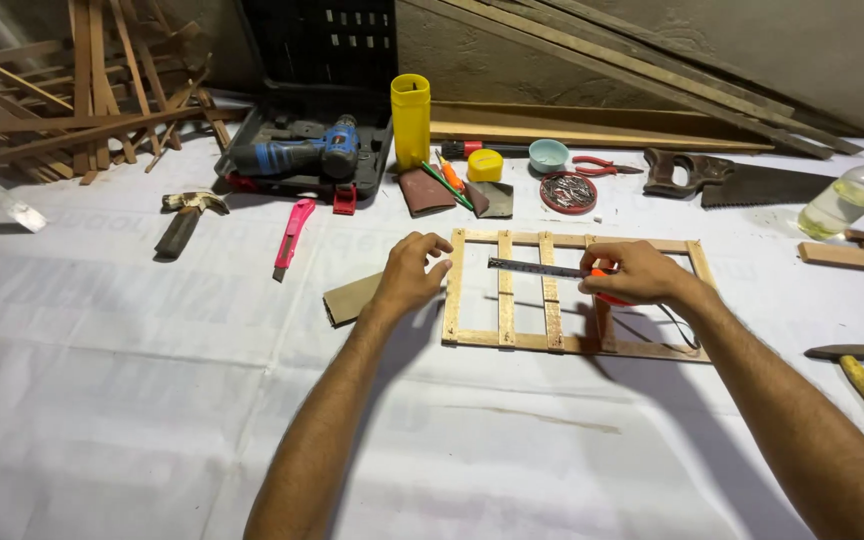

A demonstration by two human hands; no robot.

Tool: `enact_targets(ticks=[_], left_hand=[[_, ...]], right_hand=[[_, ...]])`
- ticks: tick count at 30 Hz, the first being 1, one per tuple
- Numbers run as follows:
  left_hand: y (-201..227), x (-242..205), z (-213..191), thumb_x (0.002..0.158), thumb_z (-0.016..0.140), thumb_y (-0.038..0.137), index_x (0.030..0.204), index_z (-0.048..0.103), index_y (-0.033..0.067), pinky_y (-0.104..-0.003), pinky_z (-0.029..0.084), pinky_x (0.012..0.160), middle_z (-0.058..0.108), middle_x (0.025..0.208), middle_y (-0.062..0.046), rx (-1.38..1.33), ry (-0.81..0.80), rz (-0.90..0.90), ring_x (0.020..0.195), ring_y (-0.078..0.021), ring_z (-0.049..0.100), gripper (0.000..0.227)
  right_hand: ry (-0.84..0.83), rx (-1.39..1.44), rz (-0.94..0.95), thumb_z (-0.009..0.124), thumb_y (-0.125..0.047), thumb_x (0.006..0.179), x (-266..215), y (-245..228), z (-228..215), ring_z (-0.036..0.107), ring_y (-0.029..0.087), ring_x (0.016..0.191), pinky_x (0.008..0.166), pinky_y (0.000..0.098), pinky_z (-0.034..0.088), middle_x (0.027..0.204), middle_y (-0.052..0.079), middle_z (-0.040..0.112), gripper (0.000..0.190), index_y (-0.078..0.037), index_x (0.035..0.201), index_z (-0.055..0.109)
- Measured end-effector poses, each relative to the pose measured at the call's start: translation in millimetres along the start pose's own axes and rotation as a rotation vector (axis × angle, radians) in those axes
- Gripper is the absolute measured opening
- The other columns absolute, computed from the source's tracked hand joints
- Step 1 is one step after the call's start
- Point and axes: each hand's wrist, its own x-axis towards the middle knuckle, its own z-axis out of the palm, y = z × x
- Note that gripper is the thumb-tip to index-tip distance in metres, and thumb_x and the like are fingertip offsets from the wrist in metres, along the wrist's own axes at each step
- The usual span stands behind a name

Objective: The person assembles a small wooden frame with slats on a work table. They position wooden strips across the frame, measure the frame with a tape measure, take nails from a dish, and hammer nails into the joints to secure the slats.

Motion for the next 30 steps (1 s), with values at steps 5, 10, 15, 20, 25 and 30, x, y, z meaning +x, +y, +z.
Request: enact_targets(ticks=[5,10,15,20,25,30], left_hand=[[-17.4,6.2,3.7,0.087,0.076,0.017,0.108,0.071,0.0094,-0.04,0.054,0.09,0.067,0.101,-0.009,0.073,-0.017,0.02,0.099,-0.0253,0.065,0.023],[-17.8,22.4,2.8,0.09,0.076,0.021,0.116,0.069,0.0118,-0.04,0.05,0.103,0.064,0.119,-0.007,0.138,-0.116,-0.058,0.118,-0.0259,0.058,0.029],[7.9,42.2,-8.2,0.081,0.083,0.024,0.135,0.058,0.0124,-0.04,0.045,0.108,0.058,0.131,-0.006,0.215,-0.383,-0.148,0.124,-0.0259,0.052,0.061],[11.6,53.8,-2.7,0.081,0.084,0.024,0.135,0.058,0.0122,-0.038,0.047,0.108,0.056,0.133,-0.003,0.296,-0.508,-0.189,0.126,-0.0224,0.055,0.061],[12.5,61.7,-0.3,0.081,0.084,0.022,0.134,0.059,0.0117,-0.037,0.048,0.108,0.053,0.135,-0.002,0.337,-0.573,-0.229,0.125,-0.0206,0.057,0.06],[17.7,58.1,-2.2,0.081,0.084,0.02,0.134,0.06,0.0118,-0.037,0.048,0.11,0.054,0.137,-0.002,0.329,-0.546,-0.229,0.127,-0.0216,0.056,0.059]], right_hand=[[-0.032,-0.068,0.046,0.072,-0.057,0.078,29.9,-6.6,10.3,0.073,0.031,0.093,0.077,0.0462,0.059,0.097,0.014,0.075,0.049,-0.022,0.112,0.074],[-0.051,-0.114,0.067,0.069,-0.061,0.08,55.9,-12.2,14.5,0.072,0.032,0.094,0.077,0.0479,0.059,0.098,0.015,0.074,0.051,-0.024,0.114,0.074],[-0.123,-0.117,0.14,0.068,-0.06,0.081,78.2,-4.1,24.1,0.072,0.027,0.083,0.07,0.0477,0.056,0.086,0.011,0.073,0.049,-0.024,0.114,0.073],[-0.163,-0.068,0.163,0.067,-0.056,0.081,80.8,-3.2,26.6,0.07,0.024,0.078,0.066,0.0469,0.052,0.082,0.009,0.071,0.045,-0.024,0.112,0.074],[-0.157,-0.066,0.171,0.069,-0.052,0.079,77.1,-8.6,27.2,0.071,0.025,0.08,0.066,0.0477,0.053,0.084,0.01,0.072,0.044,-0.024,0.112,0.073],[-0.103,-0.049,0.122,0.072,-0.049,0.076,69.8,-18.2,23.7,0.073,0.029,0.085,0.071,0.0477,0.056,0.089,0.014,0.075,0.045,-0.022,0.111,0.074]])
